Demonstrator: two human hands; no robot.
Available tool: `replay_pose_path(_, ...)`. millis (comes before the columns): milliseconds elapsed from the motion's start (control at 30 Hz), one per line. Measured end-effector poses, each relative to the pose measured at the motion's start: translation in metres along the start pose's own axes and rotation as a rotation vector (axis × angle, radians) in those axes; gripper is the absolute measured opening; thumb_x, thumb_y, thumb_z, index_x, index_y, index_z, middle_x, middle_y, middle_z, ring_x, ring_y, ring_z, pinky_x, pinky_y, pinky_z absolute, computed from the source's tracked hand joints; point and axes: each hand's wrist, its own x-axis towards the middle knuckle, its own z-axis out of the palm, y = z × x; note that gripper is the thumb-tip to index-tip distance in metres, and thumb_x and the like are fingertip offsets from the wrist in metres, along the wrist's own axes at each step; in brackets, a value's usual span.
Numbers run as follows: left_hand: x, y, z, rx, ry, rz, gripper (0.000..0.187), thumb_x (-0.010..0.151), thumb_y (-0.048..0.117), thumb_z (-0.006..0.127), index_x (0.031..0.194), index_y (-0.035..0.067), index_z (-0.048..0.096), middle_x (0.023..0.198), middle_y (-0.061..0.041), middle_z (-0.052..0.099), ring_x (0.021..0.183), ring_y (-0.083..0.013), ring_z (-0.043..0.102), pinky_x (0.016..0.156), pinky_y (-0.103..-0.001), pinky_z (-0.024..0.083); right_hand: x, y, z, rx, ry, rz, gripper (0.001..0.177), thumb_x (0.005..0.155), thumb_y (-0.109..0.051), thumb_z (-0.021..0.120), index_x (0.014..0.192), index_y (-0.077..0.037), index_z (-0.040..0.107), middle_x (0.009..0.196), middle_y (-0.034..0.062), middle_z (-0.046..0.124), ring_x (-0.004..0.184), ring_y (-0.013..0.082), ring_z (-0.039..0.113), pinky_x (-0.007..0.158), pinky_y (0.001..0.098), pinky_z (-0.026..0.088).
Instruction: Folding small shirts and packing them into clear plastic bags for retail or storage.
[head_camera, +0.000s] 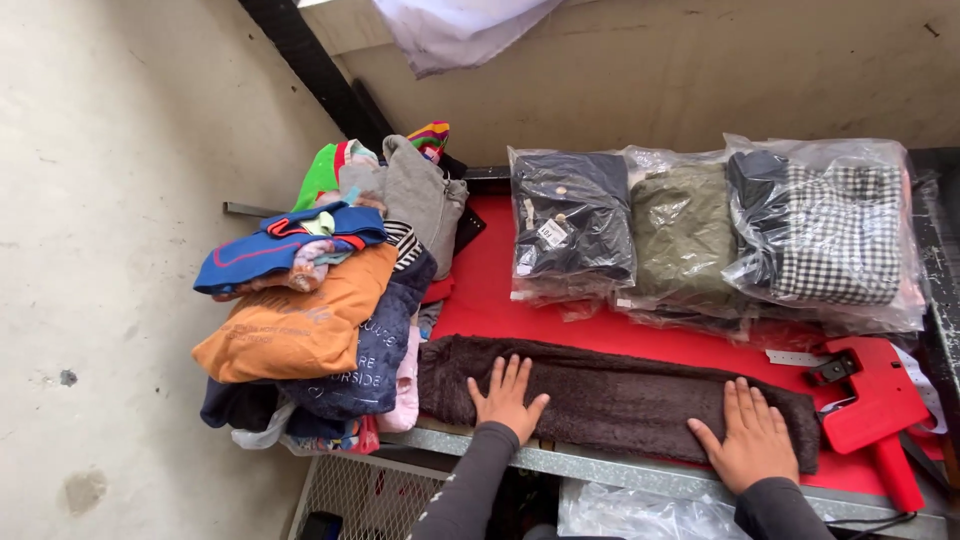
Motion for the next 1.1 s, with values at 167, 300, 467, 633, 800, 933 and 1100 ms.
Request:
replay_pose_path(167,-0.014,0.076,-0.026,0.008,-0.016,-0.155,0.075,0.103,0.045,0.034,0.165,0.016,0.005,0.172,-0.008,-0.003,0.157,-0.0464,-0.009,0.117,-0.078,-0.006,-0.016,-0.087,-0.010,0.123,0.142,-0.285,0.083,0.096,-0.063,0.042,0.158,-0.010,0.029,0.165,0.0159,0.031,0.153,0.0379,0.028,0.123,0.0506,0.021)
replay_pose_path(300,0.009,0.076,0.042,0.007,0.101,0.269,0.085,0.090,0.072,0.024,0.164,0.031,0.016,0.175,0.001,0.002,0.160,-0.0322,-0.001,0.119,-0.071,-0.009,-0.013,-0.092,0.000,0.075,-0.029,-0.399,0.077,0.098,-0.064,0.038,0.161,-0.021,0.026,0.169,0.0013,0.026,0.157,0.0270,0.023,0.125,0.0508,0.019)
replay_pose_path(467,-0.004,0.000,-0.005,0.094,0.126,0.086,0.093,0.088,0.080,0.021,0.165,0.028,0.011,0.173,-0.003,0.005,0.158,-0.0341,-0.002,0.122,-0.066,-0.004,-0.013,-0.003,-0.001,0.233,0.318,-0.243,0.052,0.092,-0.047,0.051,0.137,-0.020,0.051,0.150,-0.0003,0.051,0.144,0.0230,0.046,0.123,0.0407,0.035)
replay_pose_path(633,0.023,-0.077,0.058,0.017,0.365,0.028,0.095,0.097,0.075,0.041,0.167,0.021,0.005,0.172,-0.020,-0.006,0.159,-0.0355,-0.006,0.125,-0.054,-0.003,-0.036,0.025,-0.008,0.146,0.657,0.022,0.043,0.090,-0.031,0.066,0.127,-0.010,0.073,0.132,0.0066,0.075,0.118,0.0278,0.072,0.104,0.0419,0.057)
replay_pose_path(800,0.028,-0.068,0.083,0.038,0.507,0.032,0.110,0.093,0.083,0.037,0.164,0.005,0.005,0.172,-0.014,0.008,0.158,-0.0297,0.000,0.124,-0.054,-0.005,-0.040,-0.009,-0.046,0.818,0.059,0.571,0.064,0.091,-0.049,0.071,0.129,0.002,0.066,0.125,0.0292,0.072,0.117,0.0501,0.064,0.100,0.0534,0.046)
replay_pose_path(933,0.019,-0.057,0.066,0.026,0.441,0.003,0.111,0.091,0.084,0.034,0.164,0.005,0.004,0.173,-0.013,0.006,0.159,-0.0288,-0.003,0.125,-0.053,-0.007,-0.025,-0.009,-0.030,0.990,0.117,0.650,0.050,0.085,-0.040,0.086,0.113,0.001,0.077,0.104,0.0166,0.078,0.098,0.0319,0.070,0.089,0.0418,0.049)
replay_pose_path(1100,-0.009,-0.006,0.052,-0.058,0.268,-0.013,0.117,0.083,0.088,0.020,0.164,0.005,0.002,0.173,-0.015,-0.001,0.157,-0.0408,-0.008,0.118,-0.071,-0.010,-0.002,0.068,-0.008,0.716,0.360,0.596,0.072,0.083,-0.038,0.092,0.135,0.005,0.066,0.115,0.0267,0.072,0.097,0.0440,0.069,0.083,0.0524,0.052)
